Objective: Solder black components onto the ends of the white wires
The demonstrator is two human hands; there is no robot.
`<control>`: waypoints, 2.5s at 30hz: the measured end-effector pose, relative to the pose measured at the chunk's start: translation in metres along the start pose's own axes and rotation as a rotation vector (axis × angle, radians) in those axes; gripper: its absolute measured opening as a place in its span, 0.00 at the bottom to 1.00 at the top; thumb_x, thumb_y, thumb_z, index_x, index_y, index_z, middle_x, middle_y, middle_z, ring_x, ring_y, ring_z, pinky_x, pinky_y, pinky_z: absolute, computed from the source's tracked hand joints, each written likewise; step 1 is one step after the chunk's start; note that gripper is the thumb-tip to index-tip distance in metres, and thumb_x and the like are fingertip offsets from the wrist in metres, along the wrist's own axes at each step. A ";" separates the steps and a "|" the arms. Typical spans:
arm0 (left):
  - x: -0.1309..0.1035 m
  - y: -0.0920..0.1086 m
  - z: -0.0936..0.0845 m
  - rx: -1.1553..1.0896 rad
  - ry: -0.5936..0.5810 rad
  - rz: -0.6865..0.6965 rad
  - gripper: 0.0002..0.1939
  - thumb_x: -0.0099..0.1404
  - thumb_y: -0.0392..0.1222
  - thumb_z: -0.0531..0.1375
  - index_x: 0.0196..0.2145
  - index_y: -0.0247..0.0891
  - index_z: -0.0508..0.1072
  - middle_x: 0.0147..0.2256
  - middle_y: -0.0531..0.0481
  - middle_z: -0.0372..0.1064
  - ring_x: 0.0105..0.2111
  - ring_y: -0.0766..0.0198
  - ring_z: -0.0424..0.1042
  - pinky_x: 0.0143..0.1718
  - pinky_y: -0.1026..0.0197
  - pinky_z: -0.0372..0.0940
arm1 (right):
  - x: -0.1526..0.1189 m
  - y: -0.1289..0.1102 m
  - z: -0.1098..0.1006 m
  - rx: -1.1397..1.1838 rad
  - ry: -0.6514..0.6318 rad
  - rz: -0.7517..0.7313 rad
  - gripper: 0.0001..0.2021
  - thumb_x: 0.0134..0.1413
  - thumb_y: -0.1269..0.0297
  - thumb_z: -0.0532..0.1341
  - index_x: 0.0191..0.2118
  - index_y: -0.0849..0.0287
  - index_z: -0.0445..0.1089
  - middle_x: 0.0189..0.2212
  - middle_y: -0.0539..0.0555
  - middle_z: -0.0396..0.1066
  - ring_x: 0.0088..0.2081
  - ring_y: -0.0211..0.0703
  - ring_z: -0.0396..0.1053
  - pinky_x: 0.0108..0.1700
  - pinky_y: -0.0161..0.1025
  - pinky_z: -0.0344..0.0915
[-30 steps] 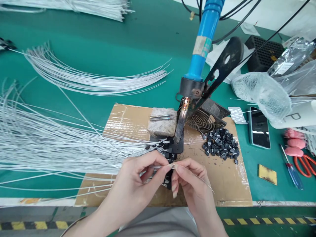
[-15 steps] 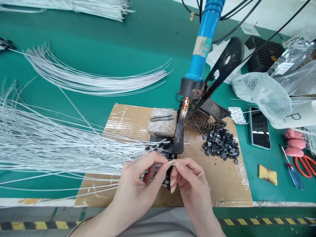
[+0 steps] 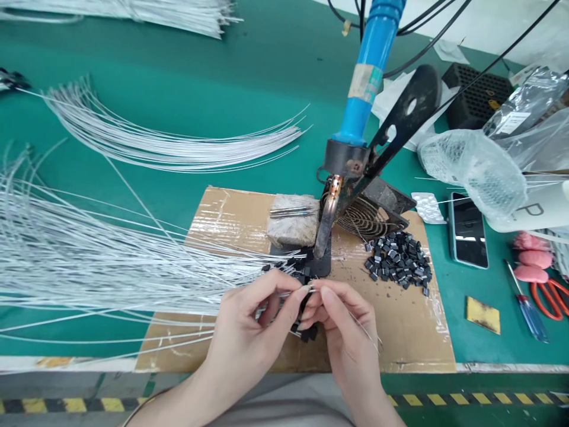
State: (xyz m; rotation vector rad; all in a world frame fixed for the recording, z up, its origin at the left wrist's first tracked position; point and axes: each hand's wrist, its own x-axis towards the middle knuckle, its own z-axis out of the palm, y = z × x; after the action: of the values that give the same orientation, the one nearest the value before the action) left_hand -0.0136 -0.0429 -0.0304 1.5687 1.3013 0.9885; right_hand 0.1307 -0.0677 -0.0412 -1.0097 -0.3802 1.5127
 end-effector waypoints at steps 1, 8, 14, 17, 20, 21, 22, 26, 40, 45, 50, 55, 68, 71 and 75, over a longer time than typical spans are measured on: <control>0.000 -0.001 0.000 -0.004 0.002 -0.011 0.09 0.74 0.36 0.62 0.34 0.44 0.78 0.25 0.60 0.71 0.21 0.70 0.63 0.23 0.68 0.59 | 0.001 -0.001 -0.001 -0.004 0.004 -0.011 0.10 0.58 0.53 0.77 0.39 0.52 0.88 0.28 0.50 0.84 0.26 0.34 0.80 0.33 0.27 0.81; 0.002 0.001 -0.003 -0.030 0.010 -0.033 0.09 0.72 0.35 0.63 0.33 0.43 0.79 0.24 0.60 0.71 0.21 0.70 0.63 0.23 0.69 0.60 | 0.005 0.002 -0.004 -0.108 -0.013 -0.033 0.06 0.57 0.56 0.78 0.36 0.51 0.88 0.26 0.49 0.83 0.24 0.34 0.79 0.30 0.29 0.81; 0.007 0.015 -0.005 -0.006 0.014 -0.020 0.11 0.69 0.34 0.63 0.28 0.43 0.79 0.20 0.61 0.70 0.19 0.72 0.61 0.21 0.71 0.59 | 0.002 0.001 -0.002 -0.112 0.002 -0.051 0.07 0.57 0.55 0.78 0.35 0.51 0.87 0.24 0.49 0.83 0.22 0.35 0.78 0.27 0.29 0.81; 0.009 0.016 -0.004 0.000 0.026 -0.024 0.11 0.68 0.34 0.63 0.28 0.43 0.79 0.20 0.61 0.70 0.18 0.72 0.62 0.21 0.72 0.60 | 0.001 0.001 -0.003 -0.119 -0.003 -0.045 0.07 0.58 0.55 0.77 0.35 0.51 0.87 0.24 0.50 0.83 0.22 0.35 0.78 0.27 0.29 0.80; 0.009 0.014 -0.002 0.007 0.031 -0.028 0.10 0.68 0.35 0.64 0.29 0.43 0.79 0.20 0.61 0.70 0.18 0.72 0.62 0.21 0.72 0.60 | 0.001 0.002 -0.003 -0.110 0.003 -0.041 0.06 0.58 0.56 0.78 0.34 0.51 0.87 0.23 0.49 0.82 0.22 0.34 0.78 0.28 0.27 0.80; 0.008 0.014 -0.002 0.015 0.029 -0.031 0.10 0.68 0.35 0.64 0.29 0.43 0.79 0.20 0.61 0.69 0.18 0.72 0.62 0.21 0.72 0.60 | 0.001 0.002 -0.003 -0.104 0.007 -0.040 0.06 0.57 0.56 0.78 0.34 0.51 0.87 0.23 0.49 0.82 0.22 0.33 0.77 0.27 0.26 0.79; 0.008 0.013 -0.002 0.024 0.027 -0.032 0.10 0.68 0.35 0.64 0.29 0.42 0.79 0.20 0.61 0.69 0.18 0.71 0.63 0.21 0.71 0.60 | 0.002 0.002 -0.002 -0.097 0.009 -0.036 0.07 0.57 0.56 0.78 0.34 0.51 0.87 0.23 0.49 0.82 0.22 0.33 0.77 0.27 0.25 0.78; 0.006 0.013 -0.002 0.042 0.019 -0.034 0.10 0.69 0.36 0.63 0.29 0.41 0.78 0.20 0.59 0.69 0.18 0.71 0.63 0.21 0.70 0.60 | 0.002 0.000 0.000 -0.044 0.001 -0.006 0.08 0.55 0.57 0.79 0.32 0.53 0.86 0.22 0.48 0.81 0.21 0.31 0.76 0.26 0.24 0.77; 0.006 0.011 -0.005 0.079 -0.027 0.064 0.10 0.70 0.33 0.63 0.30 0.43 0.78 0.20 0.60 0.67 0.18 0.70 0.57 0.18 0.65 0.49 | 0.007 -0.010 -0.006 0.026 -0.054 0.206 0.11 0.48 0.57 0.81 0.28 0.57 0.85 0.20 0.48 0.79 0.17 0.33 0.73 0.21 0.27 0.76; 0.005 0.013 -0.004 0.092 -0.024 -0.022 0.11 0.71 0.35 0.62 0.29 0.42 0.78 0.21 0.60 0.67 0.19 0.70 0.58 0.20 0.65 0.51 | 0.007 -0.010 -0.007 0.032 -0.069 0.200 0.10 0.51 0.57 0.81 0.30 0.57 0.86 0.21 0.48 0.79 0.19 0.32 0.74 0.23 0.26 0.76; 0.005 0.014 -0.002 0.151 -0.017 0.027 0.11 0.71 0.34 0.62 0.30 0.42 0.77 0.21 0.61 0.67 0.19 0.71 0.57 0.19 0.66 0.51 | 0.006 -0.010 -0.005 0.048 -0.049 0.177 0.10 0.50 0.57 0.81 0.31 0.56 0.86 0.21 0.48 0.80 0.19 0.33 0.75 0.23 0.26 0.76; 0.003 0.009 0.004 0.145 0.058 0.111 0.11 0.70 0.30 0.63 0.31 0.43 0.77 0.22 0.61 0.69 0.19 0.71 0.59 0.20 0.67 0.53 | 0.003 -0.004 -0.001 0.079 -0.011 0.142 0.10 0.50 0.56 0.81 0.31 0.56 0.86 0.21 0.48 0.80 0.19 0.32 0.75 0.24 0.25 0.76; 0.000 0.002 0.002 0.048 0.052 -0.119 0.08 0.71 0.40 0.64 0.33 0.42 0.79 0.23 0.57 0.70 0.21 0.69 0.62 0.22 0.66 0.57 | 0.001 -0.015 -0.034 -0.544 0.242 -0.231 0.13 0.58 0.51 0.75 0.41 0.54 0.86 0.31 0.53 0.83 0.26 0.42 0.78 0.29 0.38 0.79; 0.000 -0.004 0.000 0.011 0.031 -0.122 0.06 0.72 0.41 0.64 0.35 0.42 0.80 0.27 0.55 0.75 0.22 0.69 0.65 0.23 0.66 0.59 | 0.006 -0.031 -0.065 -1.058 0.561 -0.499 0.15 0.58 0.49 0.74 0.41 0.56 0.83 0.31 0.54 0.79 0.29 0.42 0.74 0.31 0.39 0.74; 0.001 -0.005 0.000 0.020 0.016 -0.121 0.07 0.72 0.41 0.63 0.35 0.42 0.80 0.27 0.54 0.75 0.23 0.68 0.66 0.23 0.66 0.58 | 0.016 -0.036 -0.089 -1.492 0.574 -0.642 0.20 0.63 0.43 0.69 0.34 0.57 0.79 0.27 0.52 0.74 0.27 0.42 0.69 0.33 0.42 0.68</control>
State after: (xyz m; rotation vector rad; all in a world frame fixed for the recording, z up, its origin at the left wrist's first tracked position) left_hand -0.0151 -0.0412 -0.0349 1.4808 1.4041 0.9172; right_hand 0.2236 -0.0717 -0.0710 -2.0812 -1.3265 0.0984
